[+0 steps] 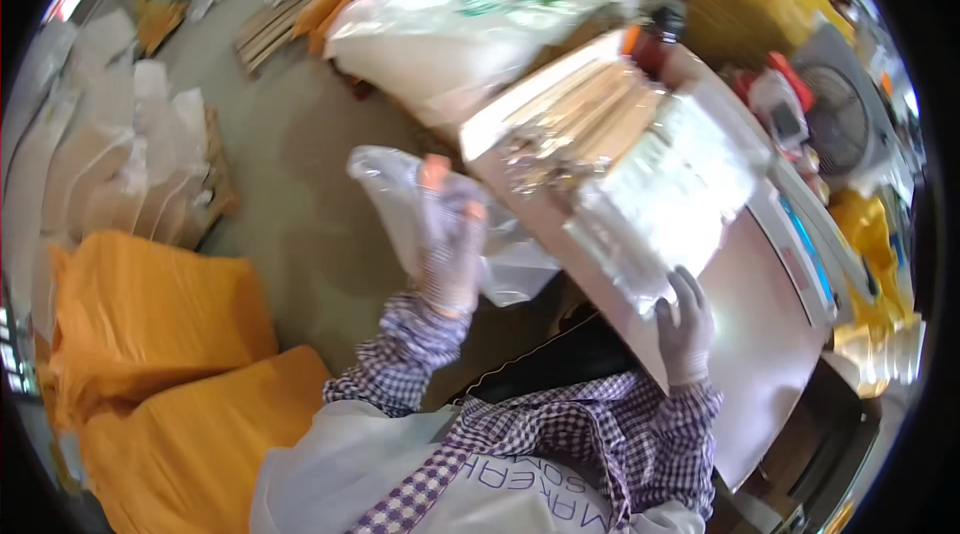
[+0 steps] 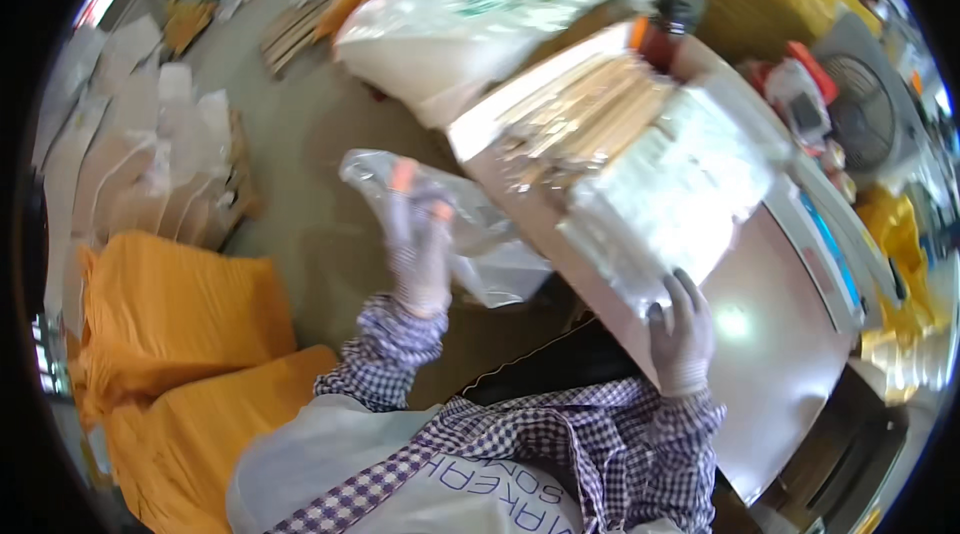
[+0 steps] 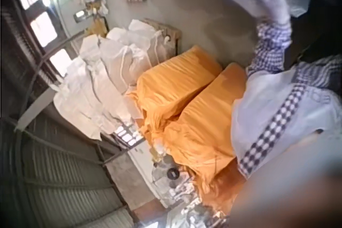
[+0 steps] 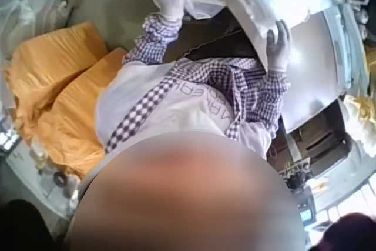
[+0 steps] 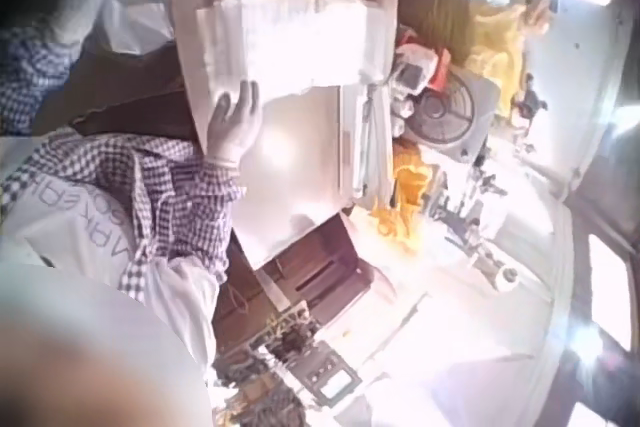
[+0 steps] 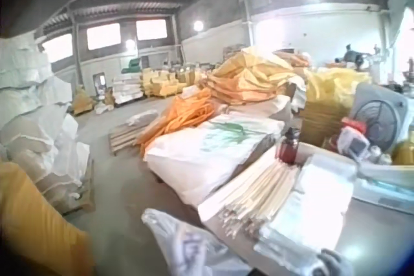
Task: Packaging wooden sticks into plastic bags and sealing them using a heat sealer.
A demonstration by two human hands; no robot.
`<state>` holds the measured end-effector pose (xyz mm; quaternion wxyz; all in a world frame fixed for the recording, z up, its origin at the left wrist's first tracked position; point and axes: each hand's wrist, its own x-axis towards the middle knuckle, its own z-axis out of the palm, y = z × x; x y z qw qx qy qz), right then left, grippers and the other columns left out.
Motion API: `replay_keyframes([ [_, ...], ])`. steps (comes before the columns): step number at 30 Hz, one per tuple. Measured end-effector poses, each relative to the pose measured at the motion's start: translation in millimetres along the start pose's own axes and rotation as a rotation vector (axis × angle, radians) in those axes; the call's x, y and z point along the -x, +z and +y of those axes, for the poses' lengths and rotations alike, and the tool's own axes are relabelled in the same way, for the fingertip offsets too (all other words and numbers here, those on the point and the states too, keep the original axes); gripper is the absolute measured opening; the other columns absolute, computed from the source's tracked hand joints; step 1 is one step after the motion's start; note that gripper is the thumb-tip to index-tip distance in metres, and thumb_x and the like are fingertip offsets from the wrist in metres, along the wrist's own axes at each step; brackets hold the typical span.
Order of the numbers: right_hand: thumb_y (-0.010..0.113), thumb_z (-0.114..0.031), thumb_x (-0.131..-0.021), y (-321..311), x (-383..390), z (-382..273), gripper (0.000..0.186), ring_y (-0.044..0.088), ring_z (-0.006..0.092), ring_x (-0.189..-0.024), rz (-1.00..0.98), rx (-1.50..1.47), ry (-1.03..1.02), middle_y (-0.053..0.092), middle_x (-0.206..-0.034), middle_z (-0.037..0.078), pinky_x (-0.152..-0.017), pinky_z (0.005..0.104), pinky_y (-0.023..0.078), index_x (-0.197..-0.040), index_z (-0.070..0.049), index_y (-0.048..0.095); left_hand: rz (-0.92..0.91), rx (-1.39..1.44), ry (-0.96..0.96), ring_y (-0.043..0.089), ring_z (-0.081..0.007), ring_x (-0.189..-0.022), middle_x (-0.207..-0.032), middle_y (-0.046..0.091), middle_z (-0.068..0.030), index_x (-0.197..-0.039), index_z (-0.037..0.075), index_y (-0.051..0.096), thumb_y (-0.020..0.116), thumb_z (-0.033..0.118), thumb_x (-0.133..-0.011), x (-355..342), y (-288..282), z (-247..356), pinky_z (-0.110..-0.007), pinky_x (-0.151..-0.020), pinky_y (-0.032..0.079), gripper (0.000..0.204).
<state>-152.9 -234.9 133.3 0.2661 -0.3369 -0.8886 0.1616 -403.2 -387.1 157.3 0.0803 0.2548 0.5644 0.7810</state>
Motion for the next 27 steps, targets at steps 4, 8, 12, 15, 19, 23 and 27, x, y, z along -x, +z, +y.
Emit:
replay_keyframes([
  [4,0.062,-0.012,-0.076,-97,90,68,0.045,0.053,0.0338,-0.106,-0.017,0.120,0.306,0.052,-0.118,0.020,-0.089,0.0387,0.044,-0.119,-0.003,0.050,-0.922,-0.018,-0.063,0.052,-0.0119,-0.079,-0.090,0.054,-0.0039,-0.114,-0.001,0.051,0.054,0.008,-0.085,91,146,-30,-0.026,-0.073,0.044,0.030],
  [8,0.061,-0.020,-0.080,-115,114,123,0.051,0.050,0.0349,-0.109,0.263,0.276,0.352,0.049,-0.121,0.020,-0.090,0.0384,0.042,-0.124,-0.001,0.043,-1.478,0.075,0.053,0.054,-0.0188,-0.074,-0.086,0.054,-0.0075,-0.109,0.001,0.056,0.056,0.008,-0.081,137,224,-79,-0.028,-0.069,0.044,0.029],
  [12,0.058,-0.031,-0.082,-169,157,260,0.060,0.042,0.0341,-0.118,0.310,0.518,0.886,0.040,-0.131,0.020,-0.097,0.0382,0.036,-0.129,-0.001,0.036,-1.783,-0.071,0.241,0.057,-0.0289,-0.084,-0.090,0.057,-0.0147,-0.114,0.002,0.052,0.059,0.027,-0.080,221,358,-115,-0.037,-0.073,0.046,0.043],
  [15,0.057,-0.045,-0.080,-183,179,364,0.074,0.033,0.0300,-0.126,0.114,0.492,1.300,0.029,-0.140,0.016,-0.101,0.0360,0.032,-0.135,-0.004,0.029,-1.864,-0.370,0.296,0.057,-0.0306,-0.091,-0.101,0.058,-0.0180,-0.124,0.001,0.043,0.057,0.040,-0.080,280,435,-151,-0.040,-0.077,0.046,0.060],
  [19,0.057,-0.048,-0.079,-194,220,458,0.080,0.036,0.0324,-0.125,0.003,0.162,1.739,0.037,-0.134,0.022,-0.102,0.0357,0.031,-0.135,0.002,0.026,-1.865,-0.822,0.165,0.056,-0.0334,-0.098,-0.113,0.054,-0.0229,-0.132,-0.002,0.029,0.056,0.051,-0.078,300,489,-175,-0.040,-0.082,0.046,0.080],
  [23,0.062,-0.050,-0.075,-186,228,515,0.082,0.042,0.0338,-0.120,-0.004,0.183,1.701,0.046,-0.125,0.026,-0.100,0.0368,0.034,-0.129,0.006,0.035,-1.824,-0.892,0.056,0.058,-0.0350,-0.095,-0.108,0.056,-0.0259,-0.133,-0.008,0.024,0.056,0.055,-0.077,294,545,-174,-0.038,-0.080,0.048,0.090],
  [27,0.057,-0.058,-0.076,-174,191,510,0.082,0.038,0.0326,-0.124,-0.144,0.001,1.564,0.038,-0.133,0.024,-0.103,0.0385,0.030,-0.130,0.001,0.039,-1.741,-0.994,-0.049,0.059,-0.0352,-0.095,-0.106,0.056,-0.0291,-0.132,-0.011,0.022,0.059,0.063,-0.069,285,579,-176,-0.037,-0.081,0.048,0.104],
])
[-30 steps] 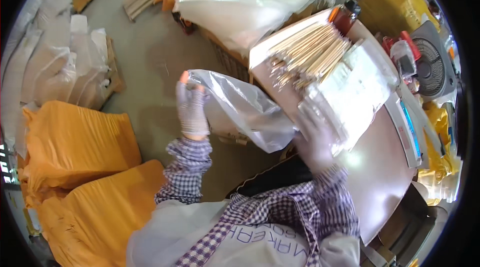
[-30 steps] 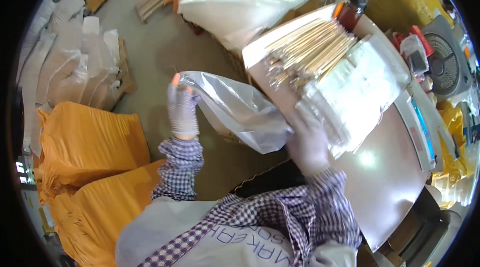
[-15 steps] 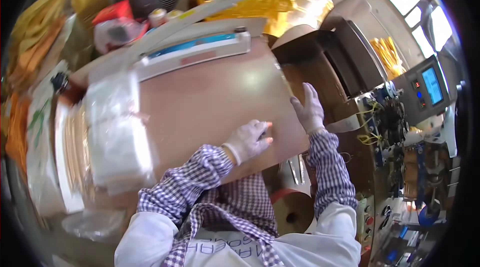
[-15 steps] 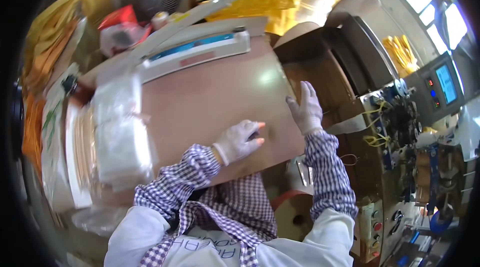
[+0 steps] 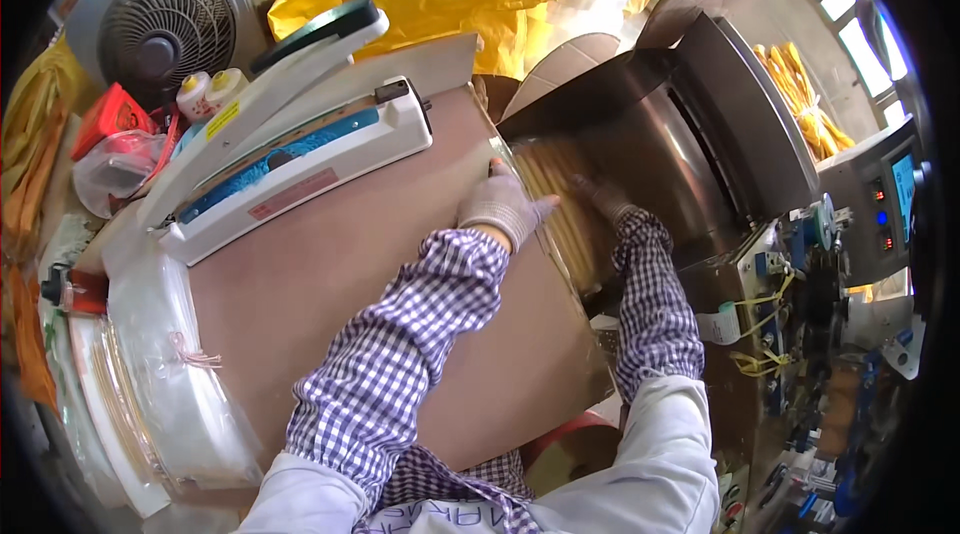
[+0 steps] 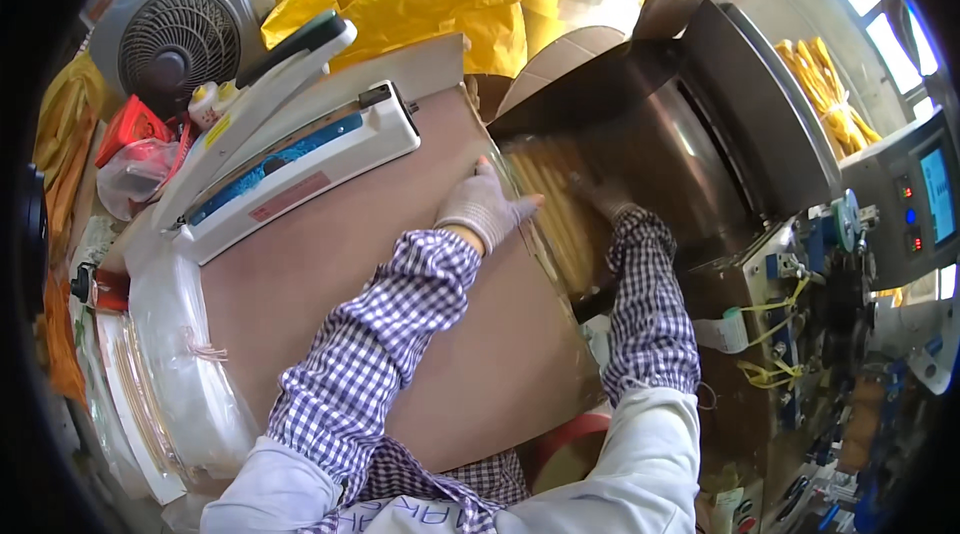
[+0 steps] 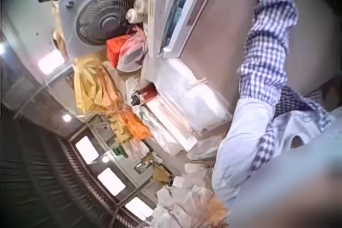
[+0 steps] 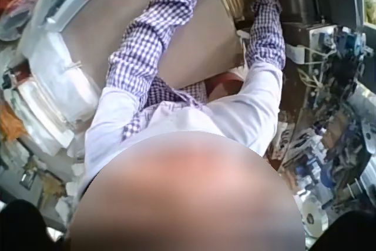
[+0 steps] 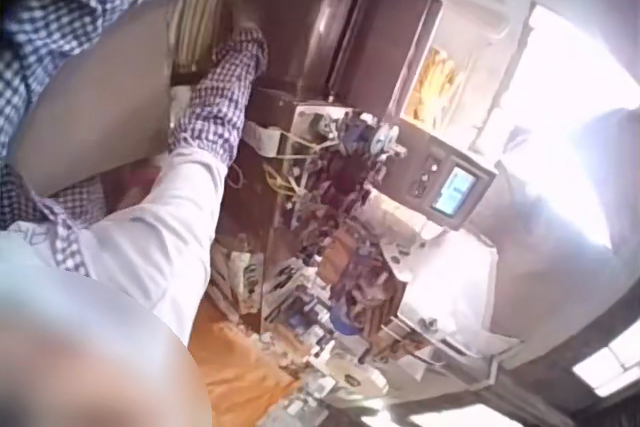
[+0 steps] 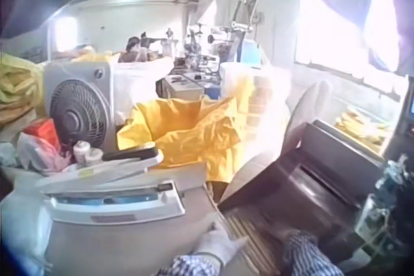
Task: Packaging wooden sticks into plastic bags and sealing them using a heat sealer.
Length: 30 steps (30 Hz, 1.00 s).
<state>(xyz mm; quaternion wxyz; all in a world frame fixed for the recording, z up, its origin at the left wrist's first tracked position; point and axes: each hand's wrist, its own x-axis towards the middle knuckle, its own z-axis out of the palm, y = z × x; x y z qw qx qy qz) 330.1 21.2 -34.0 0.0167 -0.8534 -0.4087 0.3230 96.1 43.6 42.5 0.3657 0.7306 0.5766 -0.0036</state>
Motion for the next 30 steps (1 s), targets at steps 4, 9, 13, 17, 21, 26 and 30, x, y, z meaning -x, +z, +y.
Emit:
replay_keyframes([
  [4,0.058,-0.059,-0.075,23,-42,50,0.080,0.036,0.0252,-0.125,0.018,-0.436,-0.004,0.040,-0.133,0.019,-0.098,0.0370,0.034,-0.127,-0.001,0.044,0.018,0.100,-0.006,0.055,-0.0326,-0.105,-0.116,0.052,-0.0269,-0.129,-0.014,0.025,0.061,0.071,-0.060,-21,6,39,-0.035,-0.087,0.046,0.115],
  [9,0.061,-0.060,-0.073,13,30,-19,0.082,0.046,0.0181,-0.111,-0.408,-1.074,-0.486,0.050,-0.121,0.010,-0.096,0.0329,0.038,-0.128,-0.003,0.040,-0.030,0.525,0.116,0.054,-0.0274,-0.107,-0.117,0.054,-0.0203,-0.127,-0.002,0.038,0.071,0.058,-0.061,7,-10,22,-0.032,-0.091,0.042,0.096],
  [13,0.077,-0.038,-0.066,-10,198,-95,0.089,0.048,0.0190,-0.110,-0.233,-1.294,-0.904,0.048,-0.120,0.009,-0.094,0.0329,0.040,-0.133,-0.003,0.029,-0.140,1.422,0.708,0.044,-0.0209,-0.116,-0.126,0.045,-0.0119,-0.136,0.005,0.020,0.082,0.022,-0.061,96,-33,-12,-0.032,-0.096,0.038,0.099],
  [17,0.086,-0.021,-0.053,5,314,-116,0.102,0.045,0.0227,-0.114,-0.287,-1.422,-1.165,0.045,-0.124,0.010,-0.095,0.0383,0.039,-0.134,-0.004,0.025,-0.041,1.246,0.995,0.036,-0.0232,-0.123,-0.131,0.038,-0.0122,-0.141,0.007,0.008,0.084,0.029,-0.058,201,-68,-56,-0.035,-0.102,0.029,0.114],
  [21,0.090,-0.027,-0.042,63,374,-120,0.120,0.043,0.0261,-0.118,-0.259,-1.250,-1.280,0.041,-0.130,0.014,-0.099,0.0401,0.036,-0.137,-0.006,0.019,0.203,0.727,0.981,0.033,-0.0252,-0.125,-0.133,0.037,-0.0126,-0.142,0.007,0.004,0.086,0.034,-0.054,283,-73,-133,-0.036,-0.105,0.024,0.123],
  [26,0.089,-0.020,-0.045,103,462,-140,0.126,0.043,0.0293,-0.118,-0.310,-1.249,-1.213,0.038,-0.131,0.018,-0.100,0.0410,0.036,-0.140,-0.007,0.008,0.018,1.037,0.837,0.049,-0.0218,-0.107,-0.115,0.054,-0.0120,-0.119,-0.001,0.049,0.080,0.031,-0.063,352,-50,-176,-0.033,-0.092,0.039,0.072],
  [30,0.085,-0.025,-0.055,105,481,-154,0.115,0.041,0.0320,-0.119,-0.426,-1.151,-1.272,0.028,-0.138,0.017,-0.099,0.0432,0.035,-0.141,-0.009,0.011,-0.326,1.338,0.845,0.057,-0.0182,-0.091,-0.102,0.059,-0.0108,-0.114,-0.002,0.051,0.074,0.025,-0.069,382,-35,-213,-0.028,-0.081,0.046,0.058],
])
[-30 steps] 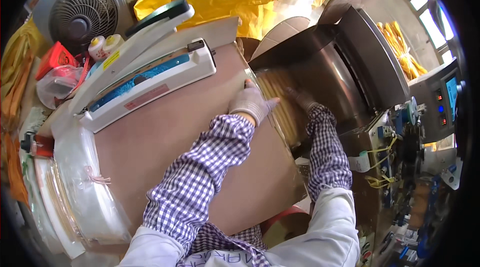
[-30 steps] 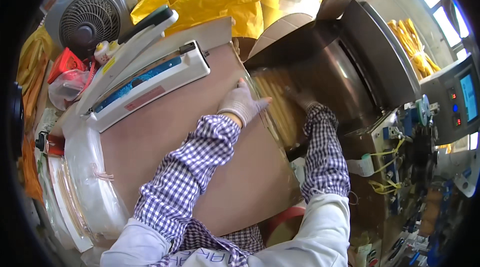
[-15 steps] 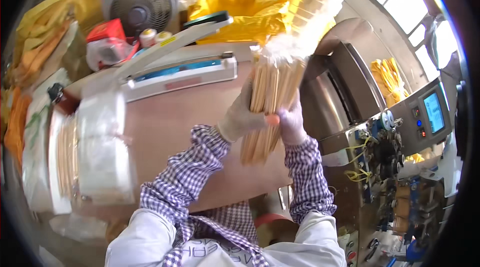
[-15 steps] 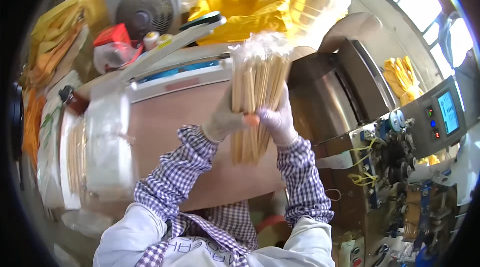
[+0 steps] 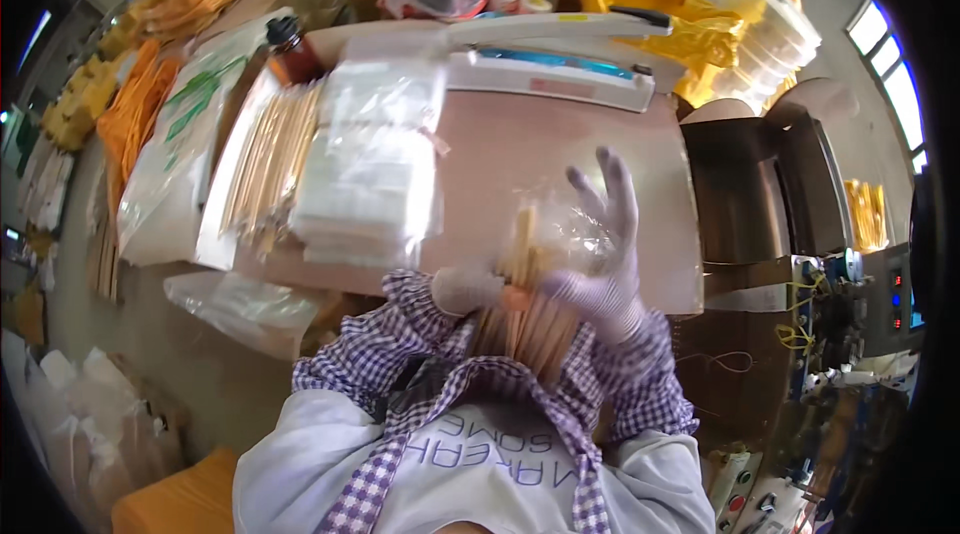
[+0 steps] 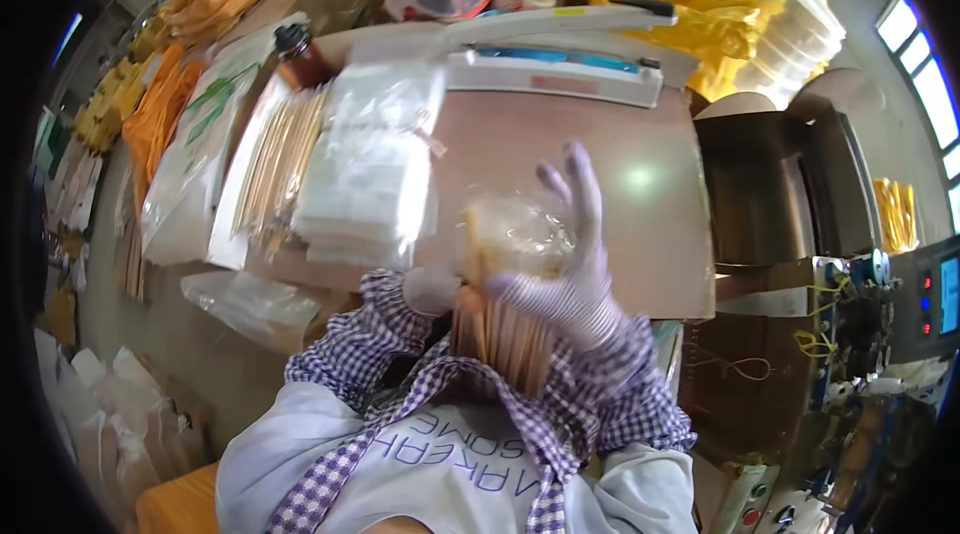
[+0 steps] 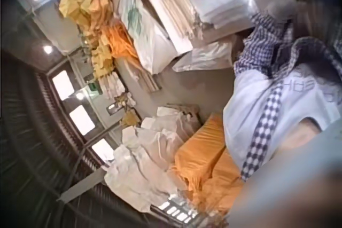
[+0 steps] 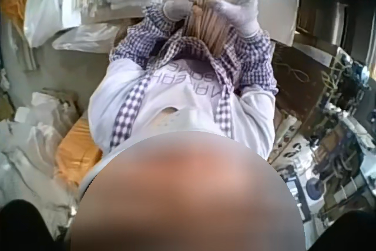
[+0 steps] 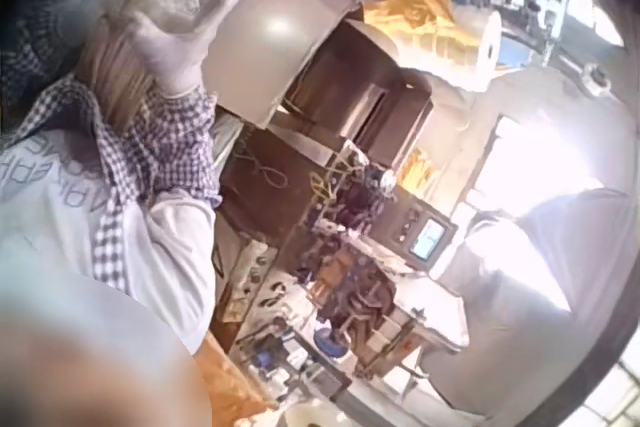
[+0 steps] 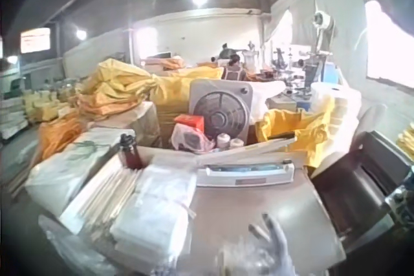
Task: Packaging wooden sticks into plastic bags and sealing them using a heat sealer.
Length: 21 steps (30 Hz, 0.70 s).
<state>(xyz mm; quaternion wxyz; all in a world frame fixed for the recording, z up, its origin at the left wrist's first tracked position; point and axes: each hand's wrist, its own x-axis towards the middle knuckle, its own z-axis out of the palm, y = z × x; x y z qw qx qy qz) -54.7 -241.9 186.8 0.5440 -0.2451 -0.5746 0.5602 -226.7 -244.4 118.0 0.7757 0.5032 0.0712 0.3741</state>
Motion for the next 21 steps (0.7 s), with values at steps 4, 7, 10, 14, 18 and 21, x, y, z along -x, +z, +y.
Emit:
replay_keyframes([
  [4,0.075,-0.029,-0.066,1,-17,24,0.079,0.045,0.0301,-0.114,-0.357,-0.127,0.397,0.033,-0.137,0.013,-0.095,0.0423,0.038,-0.133,-0.010,0.036,0.340,0.437,-0.106,0.061,-0.0197,-0.086,-0.096,0.061,-0.0115,-0.108,-0.003,0.054,0.072,0.021,-0.069,35,26,-18,-0.030,-0.075,0.052,0.049],
  [7,0.070,-0.021,-0.070,-5,-26,42,0.054,0.049,0.0254,-0.109,-0.484,-0.118,0.580,0.050,-0.122,0.013,-0.094,0.0376,0.039,-0.119,-0.006,0.052,0.397,0.576,-0.252,0.062,-0.0192,-0.084,-0.095,0.062,-0.0117,-0.107,-0.003,0.054,0.073,0.025,-0.068,55,7,-40,-0.030,-0.074,0.053,0.052],
  [10,0.066,-0.015,-0.070,12,-23,51,0.037,0.054,0.0220,-0.101,-0.464,-0.149,0.614,0.059,-0.108,0.012,-0.092,0.0339,0.041,-0.104,-0.004,0.060,0.523,0.481,-0.213,0.062,-0.0191,-0.083,-0.095,0.062,-0.0118,-0.109,-0.001,0.054,0.074,0.034,-0.066,67,6,-54,-0.030,-0.075,0.053,0.059],
  [14,0.065,-0.016,-0.069,-4,-18,78,0.024,0.057,0.0218,-0.086,-0.436,-0.150,0.592,0.062,-0.096,0.013,-0.084,0.0349,0.044,-0.088,-0.002,0.063,0.572,-0.073,-0.070,0.061,-0.0221,-0.087,-0.098,0.062,-0.0119,-0.108,-0.001,0.055,0.069,0.038,-0.074,71,6,-36,-0.033,-0.077,0.051,0.054],
  [18,0.064,-0.016,-0.070,2,-14,84,0.020,0.058,0.0214,-0.084,-0.345,-0.252,0.650,0.063,-0.087,0.012,-0.081,0.0332,0.046,-0.083,-0.002,0.064,0.866,-1.452,0.259,0.057,-0.0283,-0.087,-0.093,0.060,-0.0142,-0.097,0.004,0.061,0.063,0.038,-0.079,108,-60,29,-0.038,-0.080,0.045,0.039],
  [21,0.060,-0.018,-0.071,12,-24,71,0.023,0.059,0.0232,-0.083,-0.330,-0.038,0.728,0.062,-0.087,0.014,-0.080,0.0345,0.047,-0.085,0.001,0.062,0.938,-1.987,-0.208,0.057,-0.0284,-0.077,-0.084,0.060,-0.0093,-0.089,0.006,0.064,0.062,0.030,-0.078,120,-97,83,-0.038,-0.073,0.047,0.027],
])
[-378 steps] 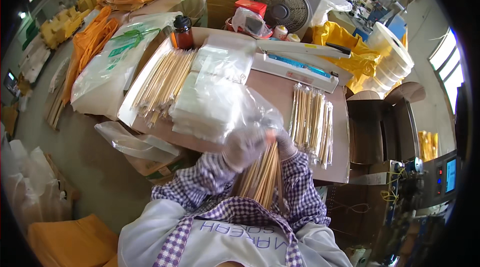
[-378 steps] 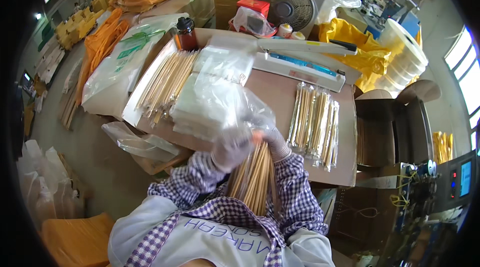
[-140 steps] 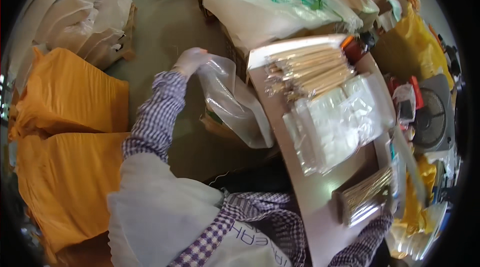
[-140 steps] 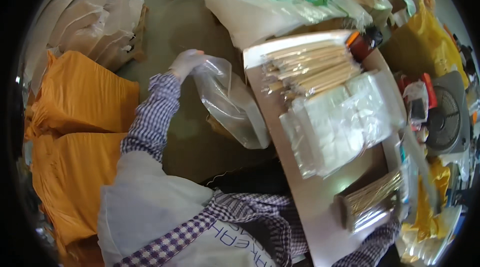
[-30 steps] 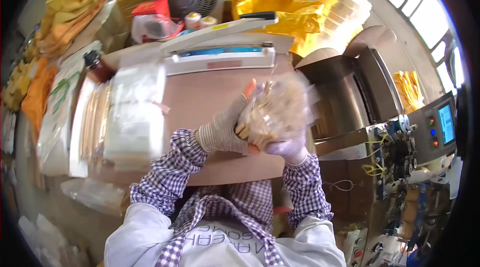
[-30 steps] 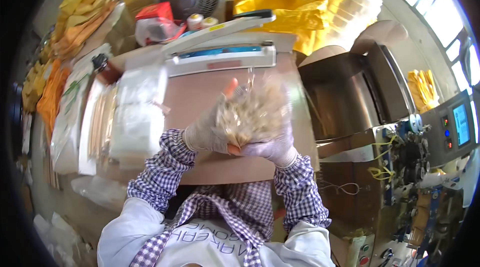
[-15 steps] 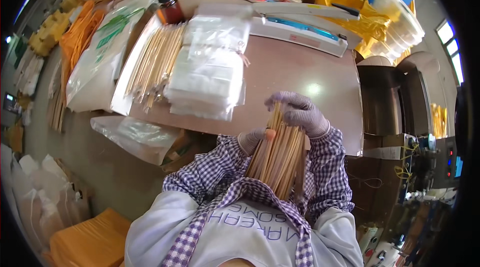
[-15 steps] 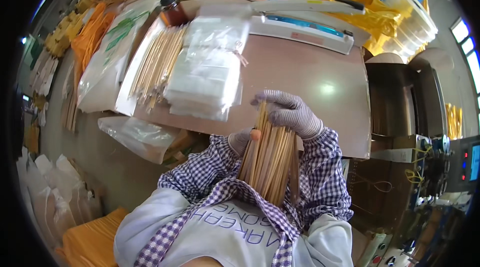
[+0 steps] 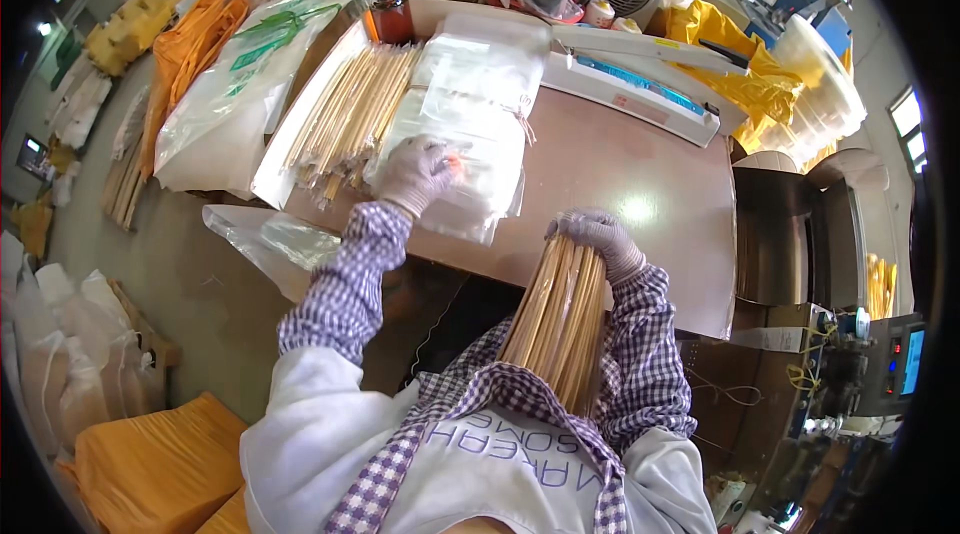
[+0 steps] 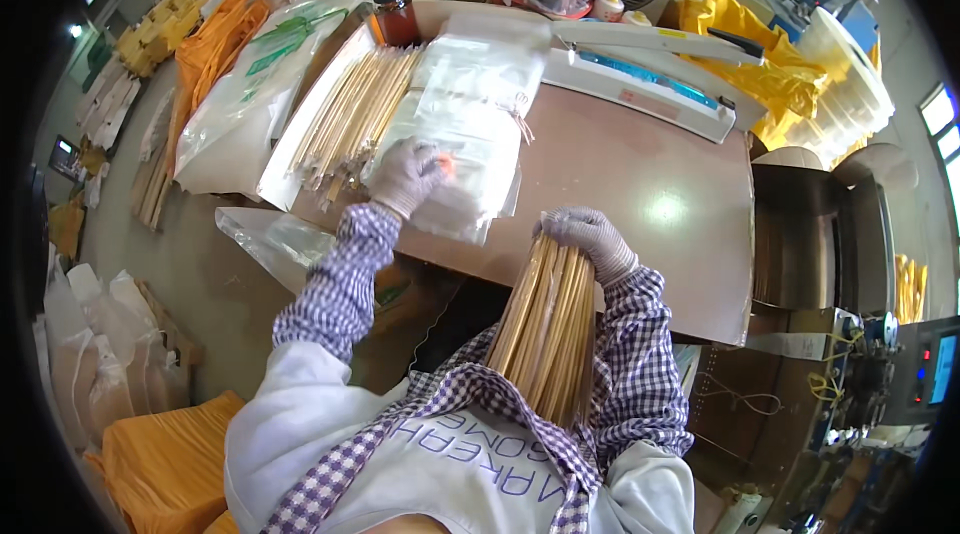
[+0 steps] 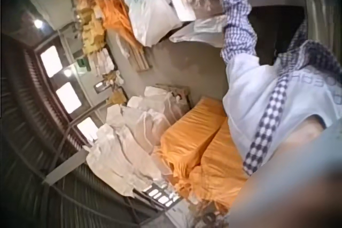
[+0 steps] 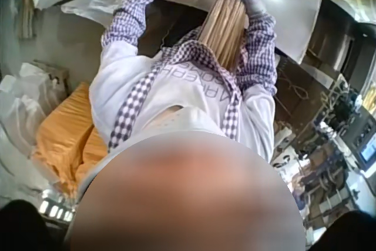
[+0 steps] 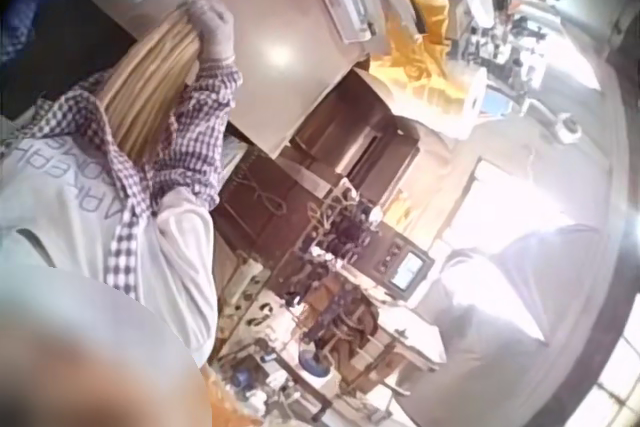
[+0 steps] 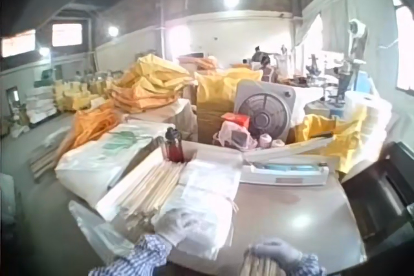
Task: Packaging wooden sticks into plastic bags and sealing them using a heat sealer.
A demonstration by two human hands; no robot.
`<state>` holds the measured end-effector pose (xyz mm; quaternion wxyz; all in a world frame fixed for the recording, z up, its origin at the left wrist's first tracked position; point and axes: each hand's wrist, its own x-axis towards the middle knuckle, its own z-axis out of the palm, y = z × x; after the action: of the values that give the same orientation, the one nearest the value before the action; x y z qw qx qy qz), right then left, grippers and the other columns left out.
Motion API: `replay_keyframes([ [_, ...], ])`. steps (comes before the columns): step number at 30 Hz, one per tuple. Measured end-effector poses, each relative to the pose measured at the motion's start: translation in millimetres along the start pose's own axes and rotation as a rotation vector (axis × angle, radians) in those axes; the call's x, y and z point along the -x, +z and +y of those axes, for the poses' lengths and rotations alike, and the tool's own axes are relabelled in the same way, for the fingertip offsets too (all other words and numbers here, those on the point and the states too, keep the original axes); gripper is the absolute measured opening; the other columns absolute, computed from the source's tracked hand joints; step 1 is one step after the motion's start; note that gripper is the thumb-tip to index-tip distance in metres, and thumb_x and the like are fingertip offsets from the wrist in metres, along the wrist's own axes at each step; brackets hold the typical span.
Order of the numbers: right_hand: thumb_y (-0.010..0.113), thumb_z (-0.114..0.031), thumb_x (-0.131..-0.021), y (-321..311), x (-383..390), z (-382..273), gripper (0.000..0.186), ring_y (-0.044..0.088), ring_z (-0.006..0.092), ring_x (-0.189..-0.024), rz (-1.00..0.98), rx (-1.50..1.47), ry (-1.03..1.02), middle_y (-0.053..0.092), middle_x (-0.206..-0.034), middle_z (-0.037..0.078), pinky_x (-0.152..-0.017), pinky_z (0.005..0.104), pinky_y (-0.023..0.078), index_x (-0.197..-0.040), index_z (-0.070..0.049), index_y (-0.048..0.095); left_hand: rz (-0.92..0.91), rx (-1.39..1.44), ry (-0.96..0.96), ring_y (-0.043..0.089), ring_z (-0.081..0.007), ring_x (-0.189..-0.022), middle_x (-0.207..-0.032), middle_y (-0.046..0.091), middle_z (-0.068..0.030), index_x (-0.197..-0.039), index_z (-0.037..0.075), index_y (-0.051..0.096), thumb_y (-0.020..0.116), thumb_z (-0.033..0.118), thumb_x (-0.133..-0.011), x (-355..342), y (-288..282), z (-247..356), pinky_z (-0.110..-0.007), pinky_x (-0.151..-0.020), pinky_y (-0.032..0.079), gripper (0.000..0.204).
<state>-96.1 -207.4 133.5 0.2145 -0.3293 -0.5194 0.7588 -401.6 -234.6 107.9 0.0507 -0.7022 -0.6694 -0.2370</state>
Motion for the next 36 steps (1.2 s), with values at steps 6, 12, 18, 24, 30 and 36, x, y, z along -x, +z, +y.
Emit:
replay_keyframes([
  [6,0.061,-0.027,-0.075,-1,-12,15,0.031,0.058,0.0208,-0.085,0.049,0.056,-0.048,0.063,-0.090,0.013,-0.082,0.0328,0.046,-0.088,0.001,0.062,-0.100,1.293,-0.395,0.058,-0.0140,-0.063,-0.070,0.061,-0.0047,-0.079,0.005,0.064,0.064,0.023,-0.081,-32,16,19,-0.026,-0.058,0.048,0.018],
  [12,0.067,-0.032,-0.077,36,-20,4,0.038,0.056,0.0139,-0.090,-0.058,0.018,-0.149,0.062,-0.091,0.007,-0.083,0.0280,0.044,-0.098,-0.001,0.060,-0.254,1.108,-0.129,0.054,-0.0069,-0.055,-0.061,0.059,-0.0021,-0.075,0.003,0.061,0.064,0.022,-0.083,-5,2,111,-0.020,-0.049,0.043,0.021],
  [18,0.067,-0.023,-0.077,23,-22,-2,0.033,0.058,0.0129,-0.075,0.071,0.151,0.052,0.064,-0.084,0.007,-0.073,0.0258,0.047,-0.097,0.002,0.063,-0.119,1.393,-0.510,0.055,-0.0087,-0.055,-0.065,0.059,-0.0021,-0.081,0.004,0.058,0.056,0.038,-0.087,1,1,97,-0.019,-0.049,0.043,0.034],
  [24,0.065,-0.020,-0.079,12,-29,3,0.027,0.057,0.0101,-0.077,0.049,0.077,0.057,0.063,-0.085,0.006,-0.070,0.0235,0.046,-0.095,0.002,0.063,-0.040,1.266,-0.292,0.058,-0.0132,-0.068,-0.077,0.060,-0.0030,-0.091,0.003,0.059,0.060,0.045,-0.081,34,20,112,-0.028,-0.064,0.049,0.043],
  [30,0.052,-0.024,-0.079,5,6,1,0.029,0.057,0.0212,-0.081,0.020,0.347,-0.226,0.061,-0.081,0.012,-0.072,0.0303,0.045,-0.085,0.002,0.063,0.489,0.588,-0.317,0.056,-0.0174,-0.061,-0.068,0.057,-0.0057,-0.072,0.005,0.055,0.053,0.020,-0.086,6,20,32,-0.032,-0.058,0.048,0.020],
  [36,0.066,-0.019,-0.075,29,20,3,0.029,0.059,0.0227,-0.082,-0.109,-0.059,-0.261,0.061,-0.090,0.014,-0.077,0.0336,0.047,-0.095,0.001,0.062,0.181,1.223,-0.171,0.060,-0.0178,-0.068,-0.076,0.063,-0.0111,-0.083,0.004,0.064,0.064,0.016,-0.080,39,-21,153,-0.028,-0.060,0.048,0.012],
])
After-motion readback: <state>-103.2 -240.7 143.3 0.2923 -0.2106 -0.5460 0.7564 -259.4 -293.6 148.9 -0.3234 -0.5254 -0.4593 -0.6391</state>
